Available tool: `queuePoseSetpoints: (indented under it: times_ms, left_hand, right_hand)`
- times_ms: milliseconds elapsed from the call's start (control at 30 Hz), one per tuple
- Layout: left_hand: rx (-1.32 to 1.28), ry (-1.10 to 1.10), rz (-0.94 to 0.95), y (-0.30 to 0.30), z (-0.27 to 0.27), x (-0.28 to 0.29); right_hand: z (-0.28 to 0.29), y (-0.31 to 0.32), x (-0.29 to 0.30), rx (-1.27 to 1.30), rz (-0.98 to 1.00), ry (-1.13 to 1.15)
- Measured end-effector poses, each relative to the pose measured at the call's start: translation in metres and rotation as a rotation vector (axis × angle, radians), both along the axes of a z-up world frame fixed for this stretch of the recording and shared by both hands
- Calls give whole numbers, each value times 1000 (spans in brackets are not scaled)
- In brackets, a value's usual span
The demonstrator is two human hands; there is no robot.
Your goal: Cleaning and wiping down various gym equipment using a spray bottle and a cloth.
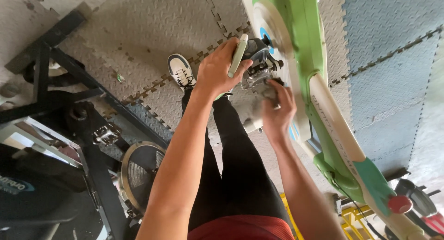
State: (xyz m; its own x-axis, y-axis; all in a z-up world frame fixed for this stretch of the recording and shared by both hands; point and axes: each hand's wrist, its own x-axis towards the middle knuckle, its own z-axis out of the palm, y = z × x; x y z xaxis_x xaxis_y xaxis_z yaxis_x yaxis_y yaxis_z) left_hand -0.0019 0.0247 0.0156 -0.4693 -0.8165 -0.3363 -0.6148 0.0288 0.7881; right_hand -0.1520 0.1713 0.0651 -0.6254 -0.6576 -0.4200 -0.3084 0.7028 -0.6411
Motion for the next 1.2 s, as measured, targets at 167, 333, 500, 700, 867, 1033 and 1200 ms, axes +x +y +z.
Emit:
queuePoseSetpoints:
  times_ms: [167,333,500,700,867,1033,1200]
  left_hand:
    - [-21,23,7,5,-6,2]
    - [-113,-36,11,12,-21,-4]
    - [26,-79,38,15,11,2]
    - [-15,-8,79,13,11,-4]
    - [-135,-13,76,17,-12,-6]
    - [166,-35,64,1,0,-7]
    - [33,77,118,8,-12,-2]
  right_hand:
    - [-6,-28,18,-34,742,378]
    - [-40,3,22,89,1021,483]
    - [4,0,-8,-198,859,380]
    - [-11,-18,-1,-112,851,281]
    - [-32,-1,8,-236,975,397]
    - [-70,41,-28,-224,681,252]
    - [-62,14,-30,-185,629,379]
